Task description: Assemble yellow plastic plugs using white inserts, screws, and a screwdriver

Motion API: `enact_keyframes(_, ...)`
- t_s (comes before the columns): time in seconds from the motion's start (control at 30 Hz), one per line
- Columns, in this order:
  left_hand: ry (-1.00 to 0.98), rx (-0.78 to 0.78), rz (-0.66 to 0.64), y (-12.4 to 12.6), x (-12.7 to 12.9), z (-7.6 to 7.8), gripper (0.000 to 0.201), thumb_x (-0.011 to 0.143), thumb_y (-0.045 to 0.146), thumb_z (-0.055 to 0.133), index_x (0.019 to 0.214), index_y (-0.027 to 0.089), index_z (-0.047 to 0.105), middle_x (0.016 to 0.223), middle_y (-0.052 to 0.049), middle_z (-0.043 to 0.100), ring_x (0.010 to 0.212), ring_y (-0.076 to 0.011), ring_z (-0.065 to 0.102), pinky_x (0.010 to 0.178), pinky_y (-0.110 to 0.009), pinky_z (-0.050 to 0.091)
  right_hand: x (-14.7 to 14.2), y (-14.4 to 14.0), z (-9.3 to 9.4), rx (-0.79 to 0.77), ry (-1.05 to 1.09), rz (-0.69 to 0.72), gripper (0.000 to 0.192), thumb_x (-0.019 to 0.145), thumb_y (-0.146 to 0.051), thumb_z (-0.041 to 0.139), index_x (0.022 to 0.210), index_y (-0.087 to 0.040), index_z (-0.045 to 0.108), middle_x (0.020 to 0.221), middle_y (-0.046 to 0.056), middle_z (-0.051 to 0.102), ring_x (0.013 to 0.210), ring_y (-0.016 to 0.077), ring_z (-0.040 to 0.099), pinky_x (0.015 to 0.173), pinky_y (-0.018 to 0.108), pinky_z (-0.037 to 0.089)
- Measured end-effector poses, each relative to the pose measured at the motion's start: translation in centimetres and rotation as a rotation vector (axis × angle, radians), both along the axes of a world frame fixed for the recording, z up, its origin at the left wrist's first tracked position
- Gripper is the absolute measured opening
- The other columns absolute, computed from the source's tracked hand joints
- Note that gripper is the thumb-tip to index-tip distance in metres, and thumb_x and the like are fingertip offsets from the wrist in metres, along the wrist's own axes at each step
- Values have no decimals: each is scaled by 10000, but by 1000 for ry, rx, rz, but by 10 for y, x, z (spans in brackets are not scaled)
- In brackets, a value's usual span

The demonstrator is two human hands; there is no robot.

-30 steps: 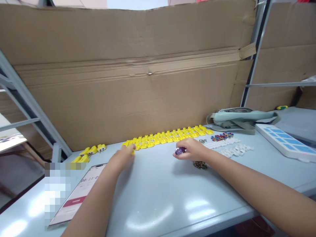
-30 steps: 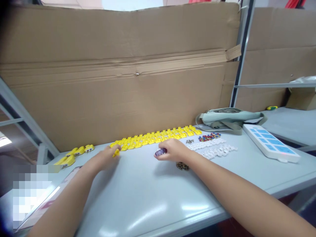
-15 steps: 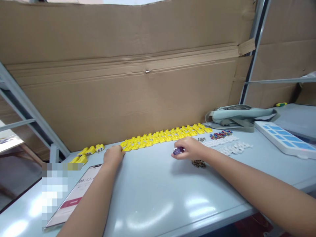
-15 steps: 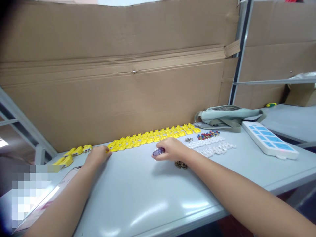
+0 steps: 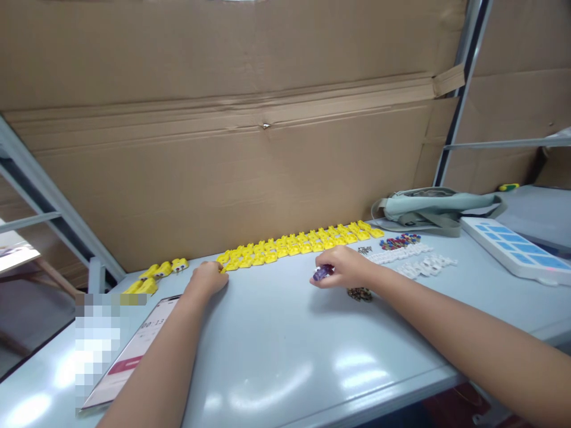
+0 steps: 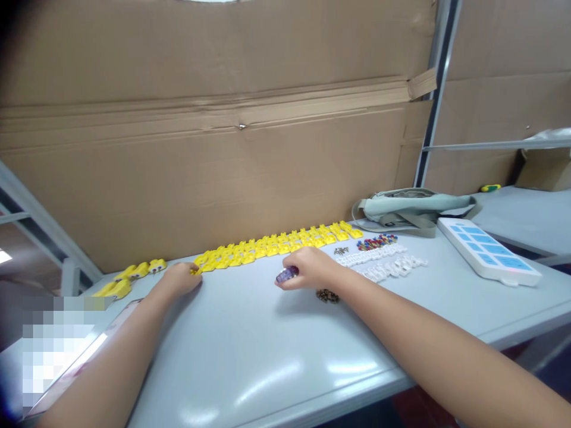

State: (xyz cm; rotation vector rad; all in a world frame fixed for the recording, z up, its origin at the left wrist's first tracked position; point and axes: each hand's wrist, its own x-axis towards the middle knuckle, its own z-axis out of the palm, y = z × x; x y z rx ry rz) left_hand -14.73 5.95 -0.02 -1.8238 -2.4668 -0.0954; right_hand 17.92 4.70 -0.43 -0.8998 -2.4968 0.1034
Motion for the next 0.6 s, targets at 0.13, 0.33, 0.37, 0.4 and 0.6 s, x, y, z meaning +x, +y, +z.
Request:
enact_keyframes(0.13,-28,-1,0,-2,-2,1,417,629,90,463,1016,129,612,1157,-146,607,1077,-269,551,874,-301,427,1,0,1,6,-3,6,292,713,-384,567,554,-167,455,540,-22,467,525,83,365,517,212,222)
enact_keyframes(0.33,-46,12,22,-7,-5,5,355,709,137,464,1049,112,564,1111,-152,621,1022,-253,576,821,-276,443,2,1,0,-9,-4,27,313,726,-398,552,546,-164,450,529,-24,465,501,77,355,503,207,209)
enact_keyframes(0.37,-46,14,25,-8,-5,6,340,713,136,462,1035,120,568,1095,-147,628,1012,-249,581,811,-272,444,2,1,0,-12,-5,30,315,728,-399,550,545,-163,450,529,-24,465,501,76,354,503,207,208)
enact_keyframes(0.4,-44,16,28,-9,-6,6,330,712,128,460,1023,128,573,1080,-143,635,1002,-247,585,802,-270,445,2,1,0,-15,-6,34,316,729,-399,548,544,-163,449,526,-24,462,499,75,352,503,208,207)
enact_keyframes(0.6,-28,34,36,-9,-9,5,336,698,74,445,993,135,594,1051,-147,647,991,-252,591,786,-277,443,2,1,0,-29,-9,42,315,732,-394,548,540,-162,455,519,-24,455,497,75,339,509,216,205)
